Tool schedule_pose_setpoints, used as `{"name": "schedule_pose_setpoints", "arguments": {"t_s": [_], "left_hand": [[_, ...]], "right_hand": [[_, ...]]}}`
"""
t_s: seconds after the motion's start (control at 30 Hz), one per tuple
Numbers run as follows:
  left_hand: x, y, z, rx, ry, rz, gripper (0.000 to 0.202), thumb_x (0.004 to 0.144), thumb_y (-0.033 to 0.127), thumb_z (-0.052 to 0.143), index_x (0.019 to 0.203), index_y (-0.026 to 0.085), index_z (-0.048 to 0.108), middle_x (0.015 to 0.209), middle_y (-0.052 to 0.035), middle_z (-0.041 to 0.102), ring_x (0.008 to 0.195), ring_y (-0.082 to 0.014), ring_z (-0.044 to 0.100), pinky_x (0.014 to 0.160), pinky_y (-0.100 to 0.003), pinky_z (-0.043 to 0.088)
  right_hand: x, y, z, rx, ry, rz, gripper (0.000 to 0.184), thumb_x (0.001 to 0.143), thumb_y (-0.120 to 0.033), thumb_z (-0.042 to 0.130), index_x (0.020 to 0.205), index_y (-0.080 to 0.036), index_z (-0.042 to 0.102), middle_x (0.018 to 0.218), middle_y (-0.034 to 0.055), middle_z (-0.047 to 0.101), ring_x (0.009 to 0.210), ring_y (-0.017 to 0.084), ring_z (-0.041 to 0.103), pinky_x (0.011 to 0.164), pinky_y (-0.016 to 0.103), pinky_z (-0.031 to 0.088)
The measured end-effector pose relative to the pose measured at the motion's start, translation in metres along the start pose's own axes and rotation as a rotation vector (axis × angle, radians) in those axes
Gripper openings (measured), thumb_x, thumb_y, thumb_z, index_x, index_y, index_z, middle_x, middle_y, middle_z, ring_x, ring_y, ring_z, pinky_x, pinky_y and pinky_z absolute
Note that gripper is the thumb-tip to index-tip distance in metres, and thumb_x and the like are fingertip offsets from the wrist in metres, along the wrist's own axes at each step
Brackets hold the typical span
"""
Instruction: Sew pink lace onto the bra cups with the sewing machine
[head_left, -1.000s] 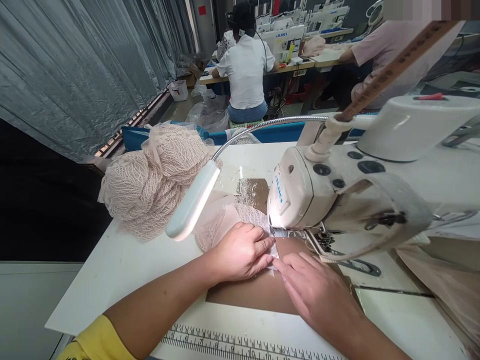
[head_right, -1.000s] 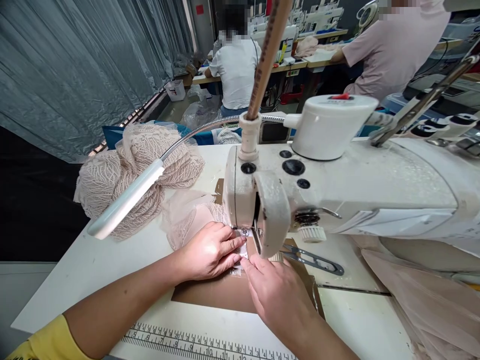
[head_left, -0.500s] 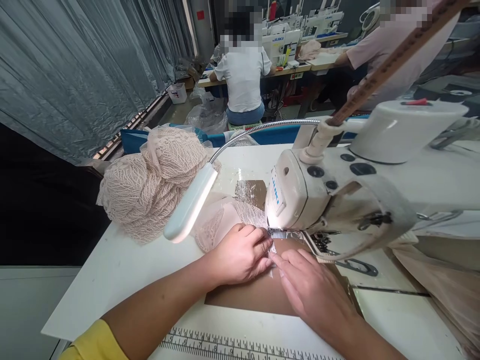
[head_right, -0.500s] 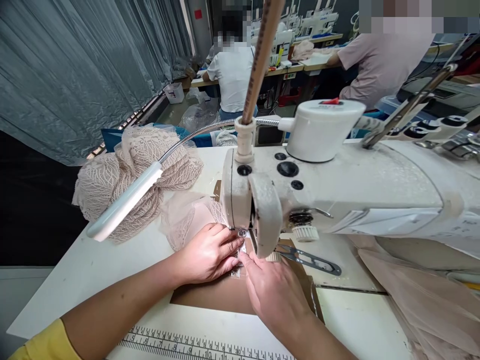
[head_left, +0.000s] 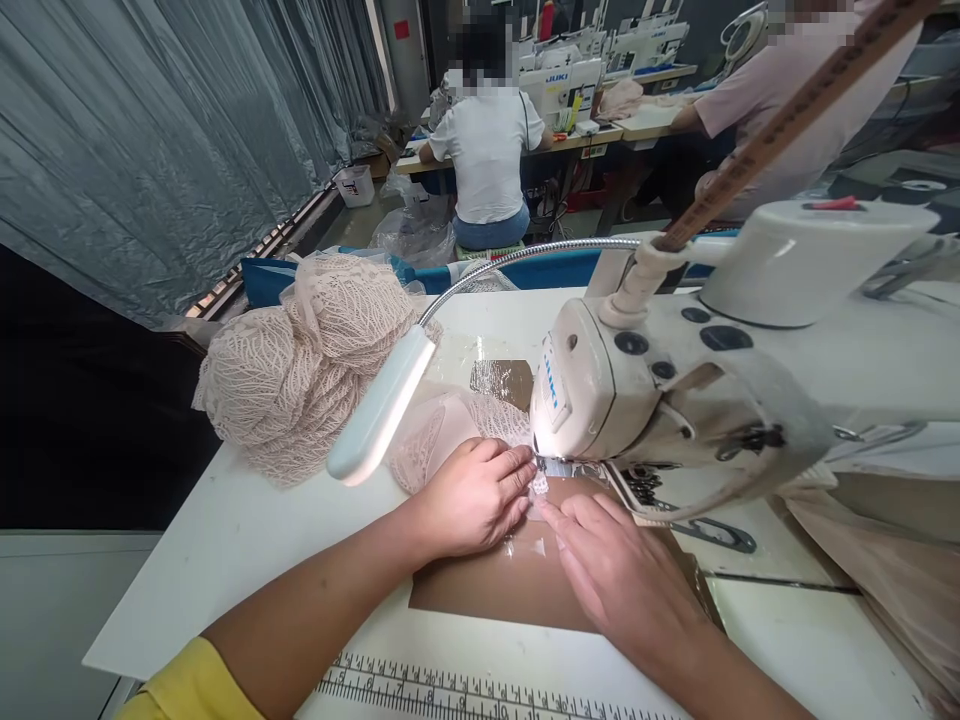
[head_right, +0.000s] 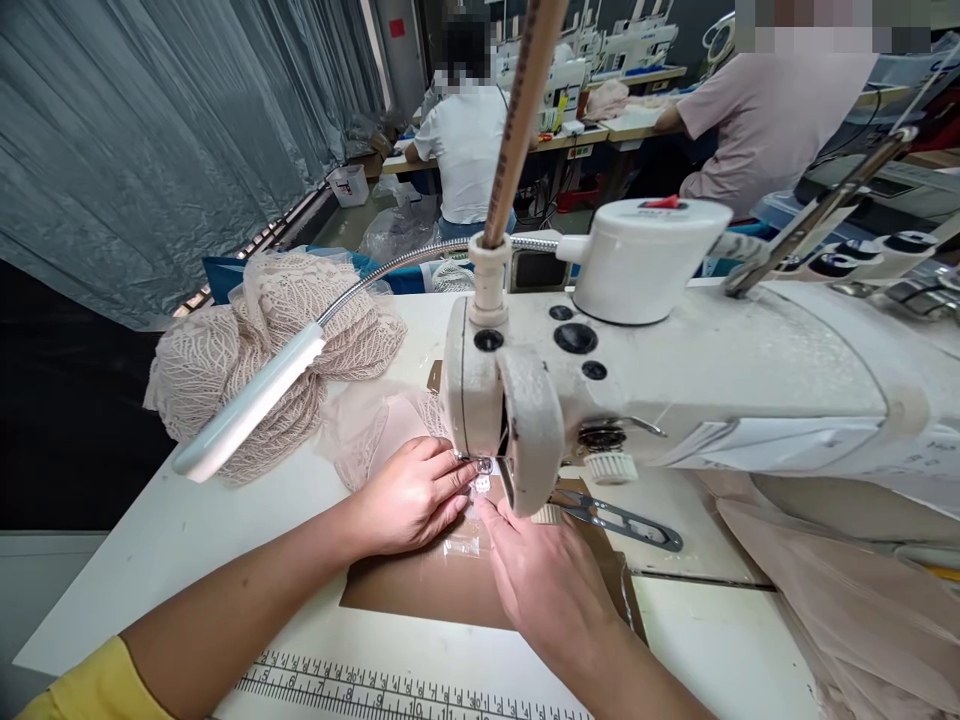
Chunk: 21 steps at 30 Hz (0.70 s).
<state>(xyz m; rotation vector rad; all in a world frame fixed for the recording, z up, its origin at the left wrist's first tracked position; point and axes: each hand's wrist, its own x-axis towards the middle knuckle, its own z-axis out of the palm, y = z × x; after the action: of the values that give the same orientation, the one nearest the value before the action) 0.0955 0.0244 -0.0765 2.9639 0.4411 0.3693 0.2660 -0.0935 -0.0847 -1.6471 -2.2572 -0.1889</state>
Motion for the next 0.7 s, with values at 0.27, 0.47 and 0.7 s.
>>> {"name": "schedule_pose_setpoints", "arguments": {"t_s": [0.27,0.47,0.7], "left_hand": [[-0.0015,-0.0012,0.0022,0.011,0.03,-0.023,0.036,0.094,0.025,0.038,0.122,0.009,0.056,0.114,-0.0135,0.061,0.097,-0.0246,0.051,0.082,-0.038,0.044],[0.0003,-0.005,0.0004,0.021,0.034,-0.082,0.031,0.093,0.025,0.039,0.112,0.012,0.059,0.116,-0.0141,0.06,0.099,-0.0247,0.053,0.086,-0.041,0.044],[-0.0063,-0.0079,0.0007,-0.002,0.146,-0.155,0.038,0.089,0.034,0.047,0.119,0.013,0.056,0.124,-0.0159,0.057,0.106,-0.0276,0.053,0.09,-0.044,0.045]], "right_hand": [[0.001,0.0008,0.0035,0.023,0.019,-0.01,0.036,0.086,-0.011,0.04,0.109,-0.013,0.068,0.078,0.0067,0.066,0.068,0.017,0.056,0.057,0.027,0.043],[-0.0004,0.0017,0.0082,-0.031,0.022,-0.017,0.035,0.089,-0.013,0.039,0.109,-0.013,0.068,0.078,0.0064,0.066,0.064,0.016,0.056,0.055,0.028,0.042],[0.0006,0.0023,0.0084,0.012,0.053,-0.043,0.034,0.092,-0.016,0.038,0.11,-0.011,0.066,0.07,0.0028,0.061,0.054,0.014,0.054,0.05,0.028,0.042]]}}
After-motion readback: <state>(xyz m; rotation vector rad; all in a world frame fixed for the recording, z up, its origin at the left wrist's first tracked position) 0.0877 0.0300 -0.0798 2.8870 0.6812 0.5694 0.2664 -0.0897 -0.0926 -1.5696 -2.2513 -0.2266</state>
